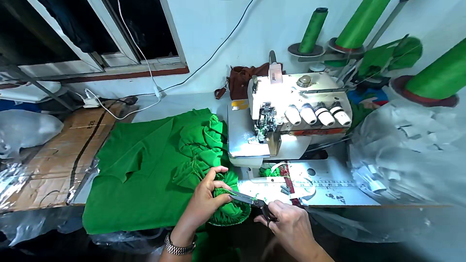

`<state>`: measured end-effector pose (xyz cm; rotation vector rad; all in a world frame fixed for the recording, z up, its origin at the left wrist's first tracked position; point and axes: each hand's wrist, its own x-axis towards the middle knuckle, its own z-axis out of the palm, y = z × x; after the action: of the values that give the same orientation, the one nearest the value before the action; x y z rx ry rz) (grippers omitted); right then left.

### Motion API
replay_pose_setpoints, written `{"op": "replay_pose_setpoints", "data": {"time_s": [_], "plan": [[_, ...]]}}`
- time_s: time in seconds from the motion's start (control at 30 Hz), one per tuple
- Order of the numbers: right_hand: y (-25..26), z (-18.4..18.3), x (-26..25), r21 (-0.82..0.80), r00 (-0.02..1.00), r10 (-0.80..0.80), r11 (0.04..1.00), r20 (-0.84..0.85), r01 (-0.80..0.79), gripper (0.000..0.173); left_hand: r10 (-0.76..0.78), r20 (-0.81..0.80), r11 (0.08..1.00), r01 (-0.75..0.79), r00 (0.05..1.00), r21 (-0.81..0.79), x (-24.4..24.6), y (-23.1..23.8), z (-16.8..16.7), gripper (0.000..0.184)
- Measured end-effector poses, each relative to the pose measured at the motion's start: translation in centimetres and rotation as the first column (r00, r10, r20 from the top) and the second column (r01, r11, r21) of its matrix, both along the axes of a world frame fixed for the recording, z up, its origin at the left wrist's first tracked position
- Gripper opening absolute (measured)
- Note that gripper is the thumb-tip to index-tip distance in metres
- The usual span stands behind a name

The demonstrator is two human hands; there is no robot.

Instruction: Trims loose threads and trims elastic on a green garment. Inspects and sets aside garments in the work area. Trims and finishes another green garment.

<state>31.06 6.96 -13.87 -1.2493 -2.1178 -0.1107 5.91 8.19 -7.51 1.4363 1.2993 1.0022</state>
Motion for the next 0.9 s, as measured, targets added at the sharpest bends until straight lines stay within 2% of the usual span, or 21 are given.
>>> {"op": "replay_pose_setpoints", "data": {"time_s": [0.4, 0.67, 0.9], "plan": [[-0.4, 0.2, -0.2, -0.113, 0.999, 0.017, 0.993, -0.031, -0.021, 0.053, -0.023, 0.019, 1.000, 0.022, 1.000, 0.017, -0.4, 0.2, -0.2, 0.063], [-0.2, 1.5, -0.8, -0.068, 0.999, -0.012, 0.998, 0.035, 0.014, 0.050, -0.001, 0.035, 1.000, 0.002, 0.999, -0.018, -0.2, 0.0, 0.0, 0.067], [-0.1, 1.2, -0.8, -0.053, 0.999, 0.001, 0.999, 0.042, 0.001, 0.051, 0.002, 0.027, 1.000, -0.001, 1.000, -0.019, -0.3, 0.0, 0.0, 0.067]]}}
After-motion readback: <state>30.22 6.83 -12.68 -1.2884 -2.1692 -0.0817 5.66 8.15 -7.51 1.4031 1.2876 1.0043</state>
